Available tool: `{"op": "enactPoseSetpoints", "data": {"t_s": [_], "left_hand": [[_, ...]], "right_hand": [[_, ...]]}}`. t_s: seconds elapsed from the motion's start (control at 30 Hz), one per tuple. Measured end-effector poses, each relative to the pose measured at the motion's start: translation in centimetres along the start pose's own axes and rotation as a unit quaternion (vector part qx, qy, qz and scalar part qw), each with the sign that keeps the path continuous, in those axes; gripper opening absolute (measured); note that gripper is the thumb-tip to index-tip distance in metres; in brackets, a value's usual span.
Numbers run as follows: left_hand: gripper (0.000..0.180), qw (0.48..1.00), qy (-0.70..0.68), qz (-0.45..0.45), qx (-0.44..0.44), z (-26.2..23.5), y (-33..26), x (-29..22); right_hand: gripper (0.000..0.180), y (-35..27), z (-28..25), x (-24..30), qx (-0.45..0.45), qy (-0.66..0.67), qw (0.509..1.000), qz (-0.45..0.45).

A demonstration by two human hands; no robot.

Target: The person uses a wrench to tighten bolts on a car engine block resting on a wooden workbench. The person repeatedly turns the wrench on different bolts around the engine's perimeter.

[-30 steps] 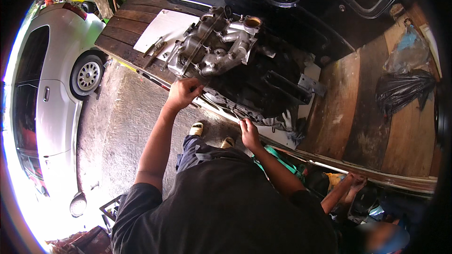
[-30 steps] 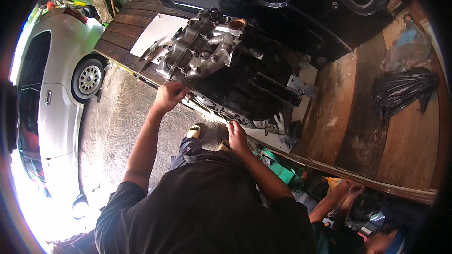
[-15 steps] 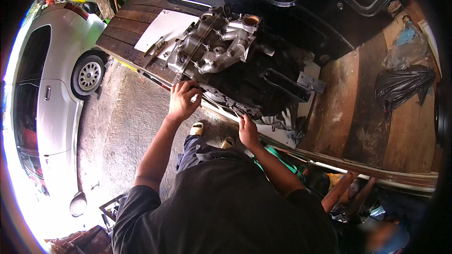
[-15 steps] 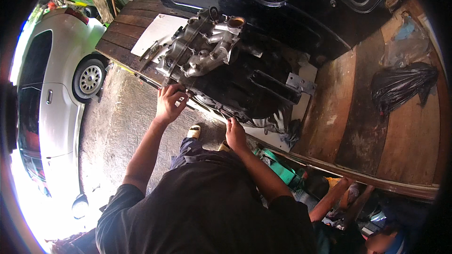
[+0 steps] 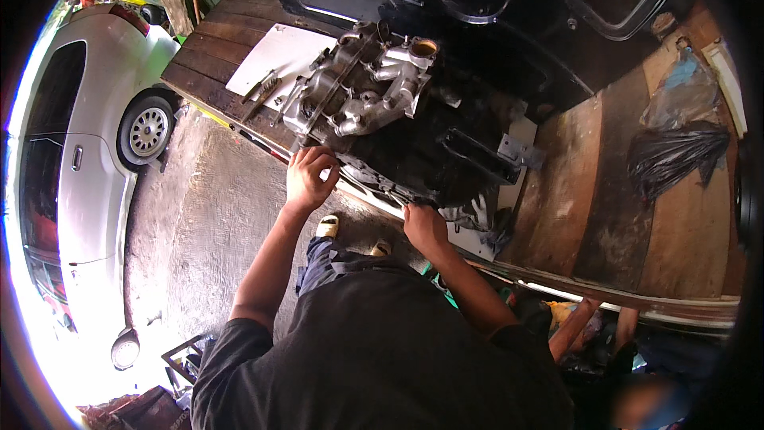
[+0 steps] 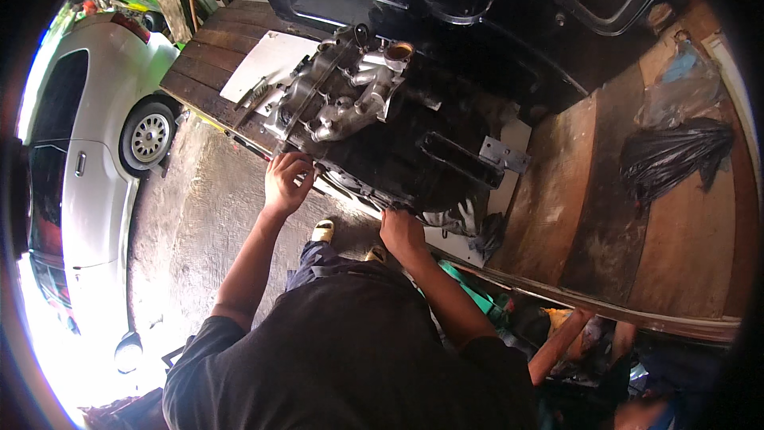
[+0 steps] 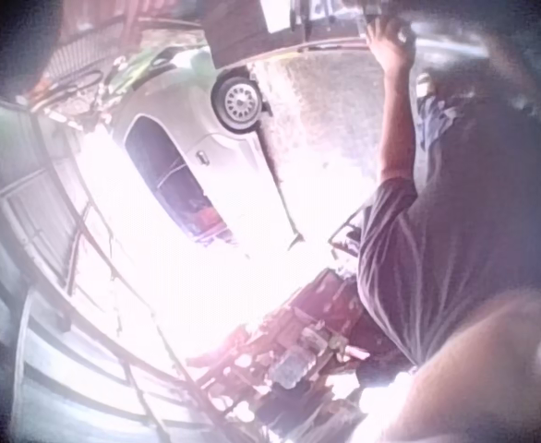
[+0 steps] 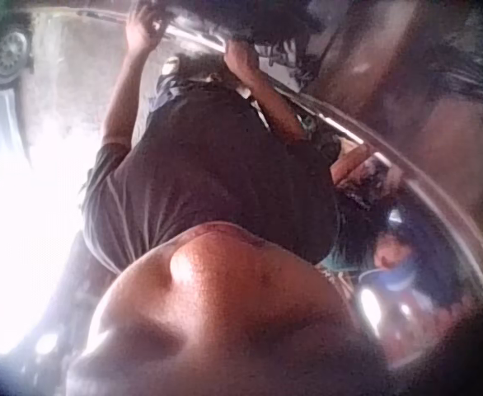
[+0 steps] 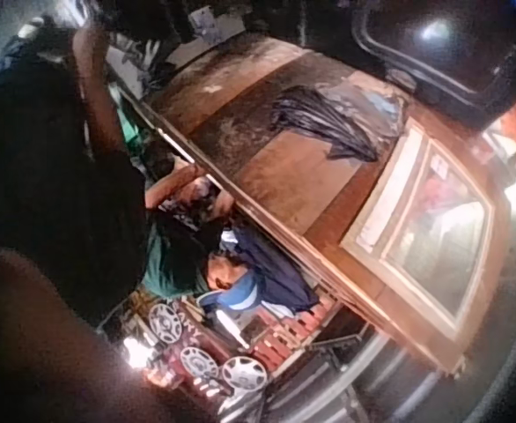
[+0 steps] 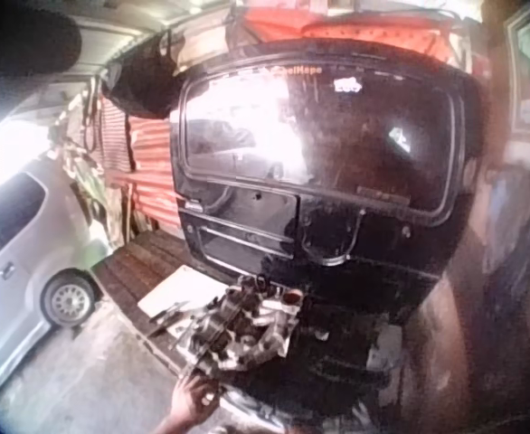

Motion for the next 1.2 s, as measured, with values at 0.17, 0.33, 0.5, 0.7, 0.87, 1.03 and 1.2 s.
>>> {"op": "enactPoseSetpoints", "data": {"t_s": [0.17, 0.33, 0.5, 0.7, 0.87, 1.03, 1.2], "left_hand": [[0.010, 0.999, 0.004, -0.048, 0.016, 0.5, 1.6, 1.4], [0.012, 0.999, 0.031, -0.006, 0.044, 0.7, 1.8, 0.9], [0.012, 0.998, 0.043, 0.017, 0.036, 0.3, 1.8, 0.5], [0.013, 0.999, 0.031, 0.000, 0.033, 0.4, 1.8, 0.8], [0.014, 0.999, 0.042, -0.002, 0.029, 0.4, 1.8, 0.7], [0.015, 0.999, 0.033, 0.003, 0.018, 0.3, 1.7, 0.6], [0.016, 0.999, 0.027, -0.002, 0.019, 0.6, 1.6, 1.0]], "right_hand": [[0.024, 0.1, -2.5, 1.9, 0.033, -0.001, 0.999, -0.029], [0.025, 0.9, -2.1, 2.2, 0.043, -0.033, 0.996, -0.071], [0.024, 2.2, -2.8, 3.2, 0.050, -0.042, 0.994, -0.085], [0.025, 2.6, -2.9, 3.8, 0.047, -0.030, 0.993, -0.104], [0.024, 2.2, -2.3, 2.6, 0.089, -0.041, 0.989, -0.110], [0.016, 1.1, -1.8, 2.2, 0.128, -0.047, 0.982, -0.132], [0.020, 0.5, -0.1, 0.1, 0.127, 0.107, 0.980, -0.105]]}}
Point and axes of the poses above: each hand's wrist, its own y-axis towards the middle knuckle, its own z-axis out of the palm, x = y × z, the point moved 6 cm from there along y, towards the middle knuckle, and after that the axes turned 2 degrees about y, right-handed, at the moved point
